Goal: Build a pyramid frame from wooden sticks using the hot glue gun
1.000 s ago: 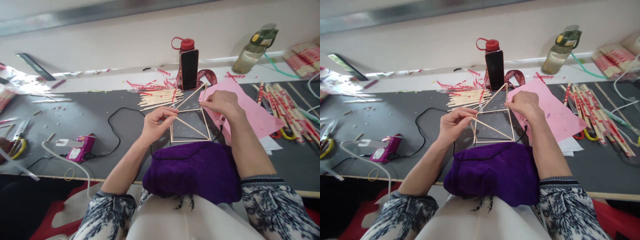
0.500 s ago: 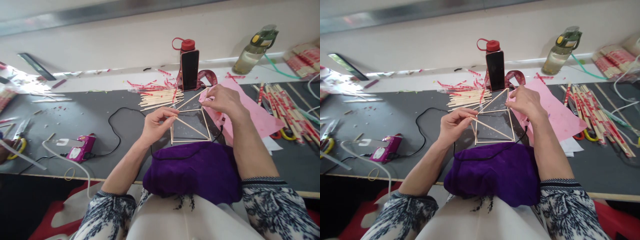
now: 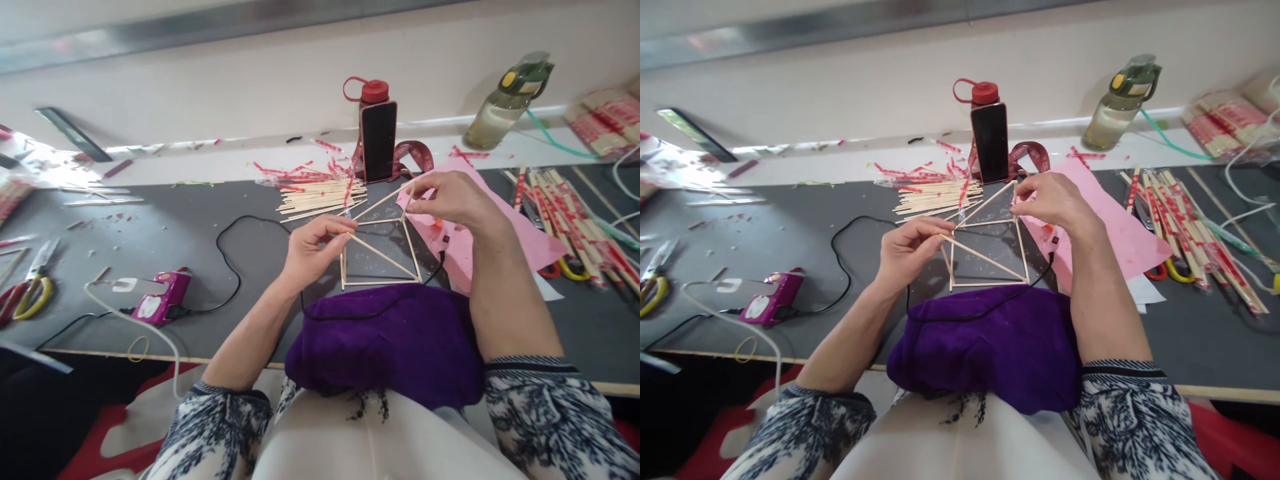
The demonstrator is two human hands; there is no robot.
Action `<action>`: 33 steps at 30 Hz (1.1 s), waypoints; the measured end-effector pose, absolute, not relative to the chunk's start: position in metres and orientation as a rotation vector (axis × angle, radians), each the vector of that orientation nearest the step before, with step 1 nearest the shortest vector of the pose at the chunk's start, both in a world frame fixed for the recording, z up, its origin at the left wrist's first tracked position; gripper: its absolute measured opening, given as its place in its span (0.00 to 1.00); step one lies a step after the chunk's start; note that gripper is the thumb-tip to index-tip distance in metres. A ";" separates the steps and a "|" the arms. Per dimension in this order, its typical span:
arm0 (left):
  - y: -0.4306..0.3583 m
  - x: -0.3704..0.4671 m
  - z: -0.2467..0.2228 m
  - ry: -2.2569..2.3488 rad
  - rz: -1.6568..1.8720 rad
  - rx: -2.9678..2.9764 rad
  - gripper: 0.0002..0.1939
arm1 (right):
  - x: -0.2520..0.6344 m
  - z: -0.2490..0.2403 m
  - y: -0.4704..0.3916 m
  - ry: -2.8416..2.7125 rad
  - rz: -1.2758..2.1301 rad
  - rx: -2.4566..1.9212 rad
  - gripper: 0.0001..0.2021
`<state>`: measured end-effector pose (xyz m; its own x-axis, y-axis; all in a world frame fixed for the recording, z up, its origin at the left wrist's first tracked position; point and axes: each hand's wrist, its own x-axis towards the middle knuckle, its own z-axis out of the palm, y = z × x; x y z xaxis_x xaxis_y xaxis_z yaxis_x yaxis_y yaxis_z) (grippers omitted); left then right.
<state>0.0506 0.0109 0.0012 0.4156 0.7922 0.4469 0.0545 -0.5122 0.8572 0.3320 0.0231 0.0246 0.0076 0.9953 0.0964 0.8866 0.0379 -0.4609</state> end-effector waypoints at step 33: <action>0.013 0.052 -0.004 0.711 1.205 1.865 0.06 | 0.323 0.037 0.028 -1.753 0.387 -1.794 0.15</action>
